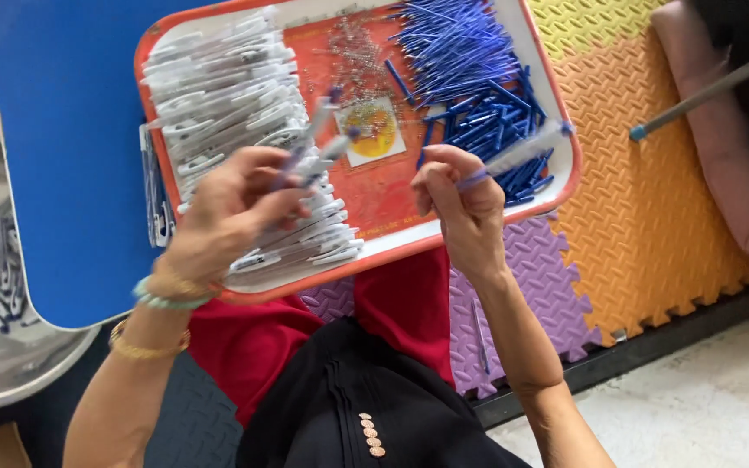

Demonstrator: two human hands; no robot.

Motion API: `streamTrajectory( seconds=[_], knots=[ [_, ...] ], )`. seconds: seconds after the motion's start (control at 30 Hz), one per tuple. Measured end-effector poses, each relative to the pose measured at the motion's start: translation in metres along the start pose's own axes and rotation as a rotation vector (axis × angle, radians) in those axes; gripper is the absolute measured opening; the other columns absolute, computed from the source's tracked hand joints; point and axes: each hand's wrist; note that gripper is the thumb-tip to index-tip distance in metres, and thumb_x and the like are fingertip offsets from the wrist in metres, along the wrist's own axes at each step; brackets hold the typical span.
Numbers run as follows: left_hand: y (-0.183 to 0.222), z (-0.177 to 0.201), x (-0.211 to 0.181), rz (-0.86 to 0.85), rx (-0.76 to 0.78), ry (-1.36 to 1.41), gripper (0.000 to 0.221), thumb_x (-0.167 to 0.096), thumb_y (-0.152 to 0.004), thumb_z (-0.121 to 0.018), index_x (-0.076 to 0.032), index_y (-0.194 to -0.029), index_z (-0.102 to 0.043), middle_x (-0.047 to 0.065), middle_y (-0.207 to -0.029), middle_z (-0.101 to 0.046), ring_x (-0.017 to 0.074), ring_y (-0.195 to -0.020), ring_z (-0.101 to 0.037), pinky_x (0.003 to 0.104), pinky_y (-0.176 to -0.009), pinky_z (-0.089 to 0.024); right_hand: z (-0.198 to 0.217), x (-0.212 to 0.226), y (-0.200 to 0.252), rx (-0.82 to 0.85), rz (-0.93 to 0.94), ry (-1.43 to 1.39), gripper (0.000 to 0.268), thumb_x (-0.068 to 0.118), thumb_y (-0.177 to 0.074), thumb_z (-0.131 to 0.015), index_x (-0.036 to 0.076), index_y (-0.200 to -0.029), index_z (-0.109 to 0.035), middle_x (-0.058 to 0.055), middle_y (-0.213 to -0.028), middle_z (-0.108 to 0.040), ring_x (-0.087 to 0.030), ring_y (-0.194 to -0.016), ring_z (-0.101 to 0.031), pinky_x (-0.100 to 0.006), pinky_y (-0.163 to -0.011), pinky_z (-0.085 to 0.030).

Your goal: The person assembles pens by inserting ink cartridges into pen barrels and attaching caps by hand, working over a tray of components.

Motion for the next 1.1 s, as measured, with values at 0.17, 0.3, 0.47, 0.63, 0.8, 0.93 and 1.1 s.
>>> streamTrajectory(
  seconds=[0.17, 0.3, 0.47, 0.63, 0.8, 0.93, 1.1],
  knots=[
    [-0.020, -0.022, 0.048, -0.104, 0.058, 0.203, 0.047, -0.006, -0.098, -0.082, -0.001, -0.140, -0.063, 0.018, -0.102, -0.079, 0.0206, -0.085, -0.080, 0.035, -0.074, -0.072, -0.007, -0.026, -0.021, 0.067, 0.022, -0.038, 0.035, 0.004, -0.114, -0.063, -0.005, -0.148, -0.061, -0.012, -0.107, -0.070, -0.009, -0.064, -0.058, -0.024, -0.059, -0.053],
    [-0.016, -0.029, 0.027, -0.054, 0.109, 0.147, 0.047, -0.001, -0.095, -0.081, 0.002, -0.139, -0.064, 0.021, -0.096, -0.079, 0.0210, -0.079, -0.077, 0.036, -0.067, -0.070, -0.009, -0.023, -0.014, 0.087, -0.049, -0.087, 0.025, 0.009, -0.112, -0.064, -0.010, -0.125, -0.074, 0.000, -0.067, -0.056, -0.004, -0.055, -0.050, -0.022, -0.053, -0.044],
    [-0.022, -0.041, 0.037, -0.132, 0.129, 0.141, 0.044, -0.001, -0.095, -0.081, 0.000, -0.136, -0.063, 0.022, -0.095, -0.080, 0.0208, -0.076, -0.077, 0.029, -0.059, -0.064, -0.021, -0.014, -0.015, 0.021, -0.017, -0.172, 0.025, 0.005, -0.111, -0.068, -0.007, -0.132, -0.071, -0.001, -0.061, -0.056, -0.004, -0.050, -0.048, -0.020, -0.051, -0.044],
    [-0.029, -0.053, 0.037, -0.138, 0.128, 0.237, 0.039, -0.001, -0.100, -0.077, 0.000, -0.135, -0.059, 0.022, -0.101, -0.080, 0.0229, -0.085, -0.080, 0.026, -0.062, -0.062, -0.028, -0.026, -0.019, -0.075, 0.053, -0.217, 0.029, 0.002, -0.107, -0.076, -0.001, -0.135, -0.070, -0.007, -0.102, -0.076, -0.006, -0.047, -0.059, -0.021, -0.045, -0.049],
    [-0.038, -0.070, 0.045, -0.179, 0.094, 0.327, 0.042, -0.001, -0.097, -0.082, 0.000, -0.131, -0.057, 0.017, -0.100, -0.078, 0.0197, -0.080, -0.079, 0.024, -0.061, -0.065, -0.042, -0.013, -0.016, -0.090, 0.163, -0.145, 0.051, 0.006, -0.104, -0.082, 0.002, -0.151, -0.061, -0.010, -0.095, -0.078, -0.008, -0.063, -0.072, -0.025, -0.054, -0.062],
    [-0.035, -0.081, 0.038, -0.139, 0.124, 0.421, 0.030, -0.006, -0.103, -0.074, -0.004, -0.125, -0.054, 0.025, -0.114, -0.080, 0.0283, -0.089, -0.083, 0.029, -0.061, -0.067, -0.026, -0.020, -0.024, -0.168, 0.239, -0.062, 0.075, 0.010, -0.105, -0.085, 0.009, -0.166, -0.043, -0.007, -0.090, -0.072, -0.007, -0.069, -0.068, -0.023, -0.059, -0.060],
    [-0.034, -0.086, 0.044, -0.158, 0.118, 0.397, 0.026, -0.003, -0.105, -0.072, -0.007, -0.122, -0.053, 0.026, -0.110, -0.082, 0.0250, -0.083, -0.082, 0.023, -0.060, -0.061, -0.018, -0.021, -0.032, -0.191, 0.275, -0.143, 0.055, 0.005, -0.108, -0.079, 0.008, -0.155, -0.051, -0.006, -0.081, -0.064, -0.004, -0.058, -0.058, -0.017, -0.052, -0.047]
  ],
)
Point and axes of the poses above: each hand's wrist, its own y-axis away from the middle knuckle, its own z-axis out of the back of the hand, x = y × z
